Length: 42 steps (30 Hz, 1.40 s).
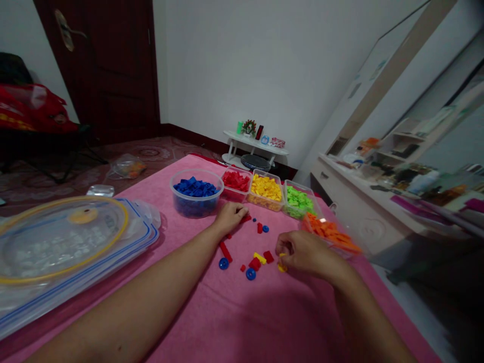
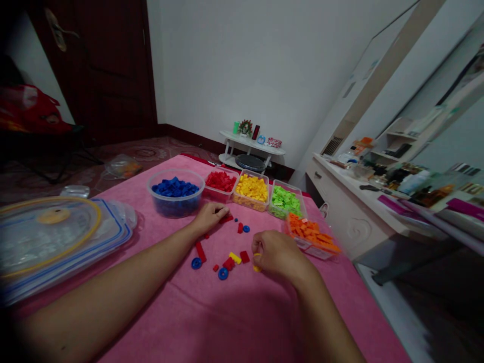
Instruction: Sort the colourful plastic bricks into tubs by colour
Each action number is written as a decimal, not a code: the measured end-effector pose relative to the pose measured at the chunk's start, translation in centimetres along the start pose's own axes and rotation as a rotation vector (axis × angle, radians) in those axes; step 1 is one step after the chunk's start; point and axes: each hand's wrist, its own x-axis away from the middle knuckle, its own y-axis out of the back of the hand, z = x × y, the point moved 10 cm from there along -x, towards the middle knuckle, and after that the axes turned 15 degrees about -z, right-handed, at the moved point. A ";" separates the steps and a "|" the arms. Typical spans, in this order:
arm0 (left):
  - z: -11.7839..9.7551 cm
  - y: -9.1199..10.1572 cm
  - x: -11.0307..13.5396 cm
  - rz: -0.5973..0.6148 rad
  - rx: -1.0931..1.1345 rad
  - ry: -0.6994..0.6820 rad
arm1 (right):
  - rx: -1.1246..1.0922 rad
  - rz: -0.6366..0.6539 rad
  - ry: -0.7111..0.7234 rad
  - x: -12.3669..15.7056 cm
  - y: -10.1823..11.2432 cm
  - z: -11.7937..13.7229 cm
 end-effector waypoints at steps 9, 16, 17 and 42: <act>-1.5 0.1 0.2 0.040 -0.069 -0.019 | -0.008 0.000 -0.036 1.3 -1.8 -1.1; -7.8 -1.2 2.2 0.368 -0.424 -0.166 | -0.023 -0.049 -0.089 0.9 -0.9 -2.3; -8.5 -1.7 3.2 0.475 -0.468 -0.158 | -0.016 -0.065 -0.101 0.9 -0.7 -2.5; -6.2 -5.4 5.2 0.484 0.735 0.730 | -0.693 -0.848 0.016 1.0 7.4 -1.2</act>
